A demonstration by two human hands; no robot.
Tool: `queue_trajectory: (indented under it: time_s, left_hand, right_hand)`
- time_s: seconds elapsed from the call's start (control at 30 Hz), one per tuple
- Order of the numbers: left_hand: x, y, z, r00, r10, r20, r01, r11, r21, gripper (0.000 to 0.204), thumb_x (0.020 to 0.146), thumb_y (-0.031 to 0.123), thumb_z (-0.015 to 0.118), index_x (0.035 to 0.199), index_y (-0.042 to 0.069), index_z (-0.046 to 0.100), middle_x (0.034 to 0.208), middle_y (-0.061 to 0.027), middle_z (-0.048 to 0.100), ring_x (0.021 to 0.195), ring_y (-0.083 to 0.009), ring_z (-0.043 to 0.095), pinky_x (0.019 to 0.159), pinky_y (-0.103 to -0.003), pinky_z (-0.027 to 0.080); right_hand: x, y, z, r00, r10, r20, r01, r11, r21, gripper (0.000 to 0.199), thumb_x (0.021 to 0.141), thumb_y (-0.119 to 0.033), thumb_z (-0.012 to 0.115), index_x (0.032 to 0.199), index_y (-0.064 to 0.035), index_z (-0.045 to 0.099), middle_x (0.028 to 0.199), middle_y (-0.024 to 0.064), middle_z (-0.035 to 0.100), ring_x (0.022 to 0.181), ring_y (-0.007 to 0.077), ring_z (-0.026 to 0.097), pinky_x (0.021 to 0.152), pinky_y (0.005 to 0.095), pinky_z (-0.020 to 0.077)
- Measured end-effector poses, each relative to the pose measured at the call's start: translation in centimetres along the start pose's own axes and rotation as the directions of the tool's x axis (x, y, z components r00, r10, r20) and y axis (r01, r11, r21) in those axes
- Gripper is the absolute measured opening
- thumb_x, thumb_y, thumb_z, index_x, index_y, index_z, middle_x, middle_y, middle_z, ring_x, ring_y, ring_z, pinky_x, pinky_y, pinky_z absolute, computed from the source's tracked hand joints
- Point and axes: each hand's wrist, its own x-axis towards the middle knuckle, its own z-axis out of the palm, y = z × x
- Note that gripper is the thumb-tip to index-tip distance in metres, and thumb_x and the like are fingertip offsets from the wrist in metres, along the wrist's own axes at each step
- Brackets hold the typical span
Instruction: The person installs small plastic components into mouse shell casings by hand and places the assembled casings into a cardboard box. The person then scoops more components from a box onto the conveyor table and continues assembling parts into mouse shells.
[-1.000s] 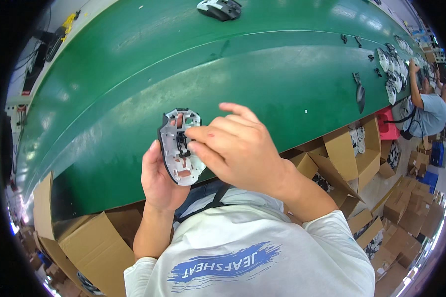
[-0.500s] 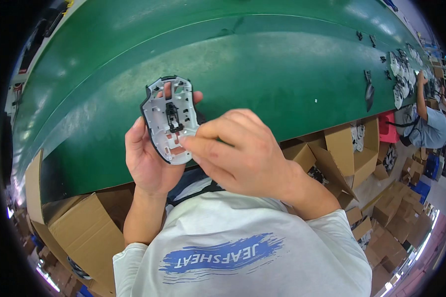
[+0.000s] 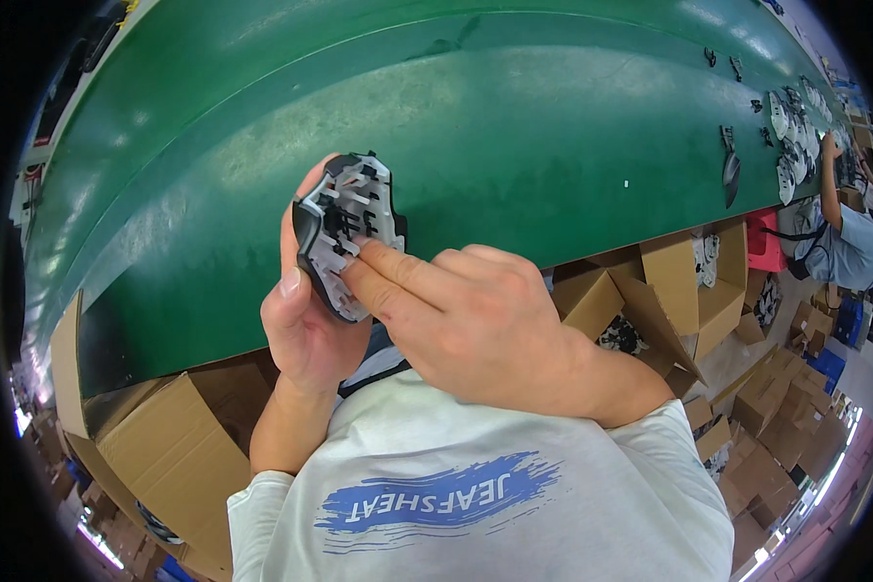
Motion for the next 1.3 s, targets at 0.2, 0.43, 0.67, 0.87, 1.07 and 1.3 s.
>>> queue_trajectory:
  time_s: [0.2, 0.43, 0.67, 0.87, 1.07, 1.3]
  left_hand:
    - [0.2, -0.4, 0.4, 0.998, 0.069, -0.012, -0.069, 0.998, 0.0, 0.091, 0.1, 0.055, 0.058, 0.168, 0.004, 0.026, 0.157, -0.015, 0.049, 0.139, -0.0245, 0.052, 0.118, -0.04, 0.042]
    - [0.1, -2.3, -0.3, 0.983, 0.163, -0.081, -0.169, 0.982, -0.081, 0.084, 0.11, 0.055, 0.053, 0.169, 0.005, 0.022, 0.155, -0.0119, 0.05, 0.134, -0.0223, 0.057, 0.114, -0.04, 0.048]
    - [1.4, -1.8, 0.3, 0.99, 0.136, -0.038, -0.141, 0.949, -0.282, 0.07, 0.115, 0.05, 0.043, 0.169, 0.009, 0.026, 0.154, -0.0107, 0.052, 0.135, -0.0237, 0.057, 0.115, -0.042, 0.047]
    - [0.9, 0.4, 0.4, 0.998, -0.003, -0.057, -0.033, 0.78, -0.625, 0.067, 0.116, 0.057, 0.032, 0.163, 0.011, 0.046, 0.16, -0.0247, 0.05, 0.142, -0.0337, 0.056, 0.117, -0.048, 0.048]
    - [0.0, 1.9, -0.5, 0.995, -0.089, 0.034, 0.088, 0.728, -0.68, 0.067, 0.114, 0.061, 0.032, 0.161, 0.015, 0.046, 0.158, -0.0268, 0.05, 0.134, -0.0364, 0.062, 0.11, -0.051, 0.055]
    - [-1.1, 3.0, 0.1, 0.997, -0.075, 0.004, 0.058, 0.731, -0.679, 0.072, 0.112, 0.067, 0.033, 0.163, 0.017, 0.044, 0.159, -0.0281, 0.046, 0.126, -0.0403, 0.062, 0.101, -0.056, 0.059]
  right_hand:
    - [0.5, 2.2, 0.4, 0.998, -0.055, -0.001, 0.055, 0.984, 0.171, 0.037, 0.081, -0.005, 0.072, 0.117, -0.0069, 0.078, 0.125, 0.011, 0.079, 0.079, 0.0208, 0.076, 0.069, 0.0342, 0.0615]
    - [0.8, 3.1, 2.0, 0.989, -0.142, -0.042, 0.148, 0.972, 0.181, 0.029, 0.081, -0.004, 0.075, 0.109, -0.0071, 0.08, 0.116, 0.0096, 0.081, 0.082, 0.0184, 0.079, 0.066, 0.0307, 0.0618]
    - [0.8, 3.2, 2.5, 0.948, -0.114, -0.296, 0.155, 0.981, 0.118, 0.034, 0.079, -0.004, 0.078, 0.112, -0.0064, 0.08, 0.119, 0.0088, 0.08, 0.069, 0.018, 0.07, 0.063, 0.0314, 0.0541]
    - [0.7, 3.8, 0.9, 0.957, -0.052, -0.286, 0.152, 0.928, 0.34, 0.029, 0.086, 0.0, 0.079, 0.115, -0.0067, 0.08, 0.113, 0.012, 0.08, 0.079, 0.021, 0.076, 0.067, 0.0308, 0.0568]
    - [0.1, 5.7, 1.5, 0.933, 0.142, -0.331, 0.022, 0.895, 0.446, 0.023, 0.092, 0.007, 0.074, 0.113, -0.0002, 0.077, 0.11, 0.018, 0.08, 0.093, 0.0264, 0.078, 0.077, 0.0335, 0.0618]
    - [-0.8, 7.0, 4.0, 0.973, 0.128, -0.194, -0.03, 0.898, 0.44, 0.021, 0.093, 0.005, 0.075, 0.113, 0.0012, 0.077, 0.104, 0.0166, 0.079, 0.088, 0.0244, 0.076, 0.075, 0.0323, 0.0601]
